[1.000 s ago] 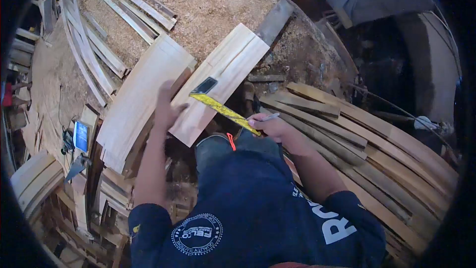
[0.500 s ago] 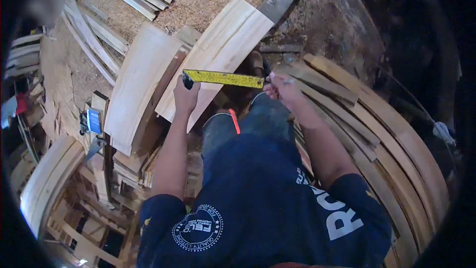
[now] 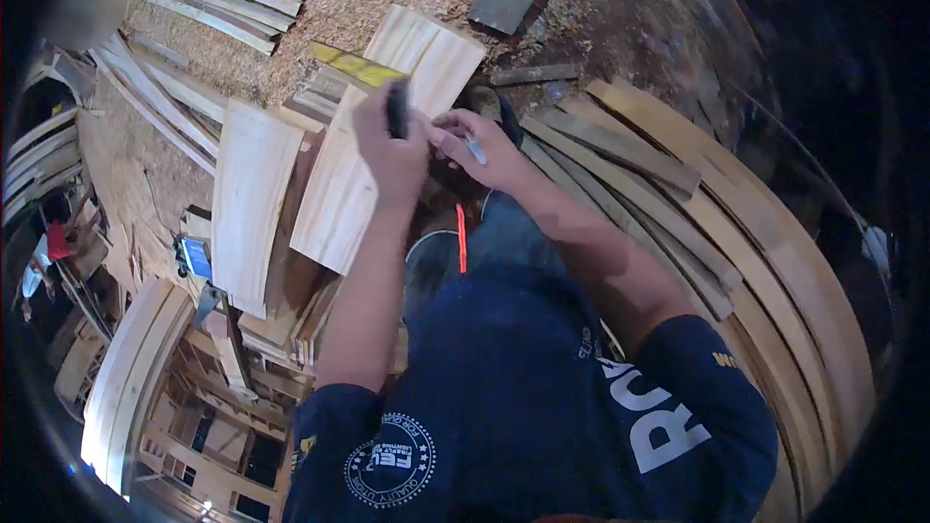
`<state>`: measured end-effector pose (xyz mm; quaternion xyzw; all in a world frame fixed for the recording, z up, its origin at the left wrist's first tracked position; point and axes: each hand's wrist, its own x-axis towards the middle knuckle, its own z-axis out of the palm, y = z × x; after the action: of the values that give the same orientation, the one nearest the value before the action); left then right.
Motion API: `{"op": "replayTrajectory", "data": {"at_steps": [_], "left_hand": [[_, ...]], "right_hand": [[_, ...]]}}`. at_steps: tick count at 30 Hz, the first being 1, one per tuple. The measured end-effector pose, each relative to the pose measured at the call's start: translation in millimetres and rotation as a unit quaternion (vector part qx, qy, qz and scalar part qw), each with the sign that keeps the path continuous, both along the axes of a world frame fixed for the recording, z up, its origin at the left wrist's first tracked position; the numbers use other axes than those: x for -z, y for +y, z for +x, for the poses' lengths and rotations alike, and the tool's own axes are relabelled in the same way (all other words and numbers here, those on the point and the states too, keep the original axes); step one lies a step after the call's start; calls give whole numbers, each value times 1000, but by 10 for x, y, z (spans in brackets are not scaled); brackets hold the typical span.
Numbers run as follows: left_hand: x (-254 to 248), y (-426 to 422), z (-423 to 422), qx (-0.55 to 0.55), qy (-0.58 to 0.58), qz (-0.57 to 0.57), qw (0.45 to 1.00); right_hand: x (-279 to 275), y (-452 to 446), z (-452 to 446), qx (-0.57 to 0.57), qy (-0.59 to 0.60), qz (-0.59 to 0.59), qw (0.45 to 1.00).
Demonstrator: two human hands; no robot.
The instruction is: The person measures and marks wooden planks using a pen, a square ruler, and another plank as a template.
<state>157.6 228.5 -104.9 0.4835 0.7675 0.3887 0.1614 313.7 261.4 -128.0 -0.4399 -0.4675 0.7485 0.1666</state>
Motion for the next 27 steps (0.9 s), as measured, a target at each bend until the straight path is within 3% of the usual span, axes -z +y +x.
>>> {"op": "replayTrajectory", "data": {"at_steps": [2, 3, 6, 7, 10, 11, 14, 18, 20, 27], "left_hand": [[202, -34, 220, 69, -19, -50, 996], [342, -100, 329, 91, -37, -76, 992], [646, -173, 596, 149, -54, -169, 973], [662, -156, 630, 171, -27, -208, 963], [717, -75, 655, 173, 65, -275, 944], [735, -36, 649, 164, 107, -272, 942], [834, 141, 533, 154, 140, -315, 926], [859, 266, 335, 180, 144, -323, 918], [897, 280, 306, 192, 144, -317, 918], [886, 299, 319, 176, 119, -328, 920]], "right_hand": [[132, 99, -8, 35, -23, 65, 997], [202, 207, 67, -31, -115, 97, 988], [1106, 63, 457, -37, -147, 124, 981], [1166, 102, 521, -66, -228, 120, 964], [1380, 163, 548, 41, -150, -32, 987], [1437, 195, 573, 14, -197, -8, 980], [1067, 463, 297, 85, -171, -56, 980], [929, 770, 186, -38, -252, 89, 963], [1351, 726, 339, -62, -229, 115, 965], [1430, 942, 427, -132, -202, 101, 965]]}}
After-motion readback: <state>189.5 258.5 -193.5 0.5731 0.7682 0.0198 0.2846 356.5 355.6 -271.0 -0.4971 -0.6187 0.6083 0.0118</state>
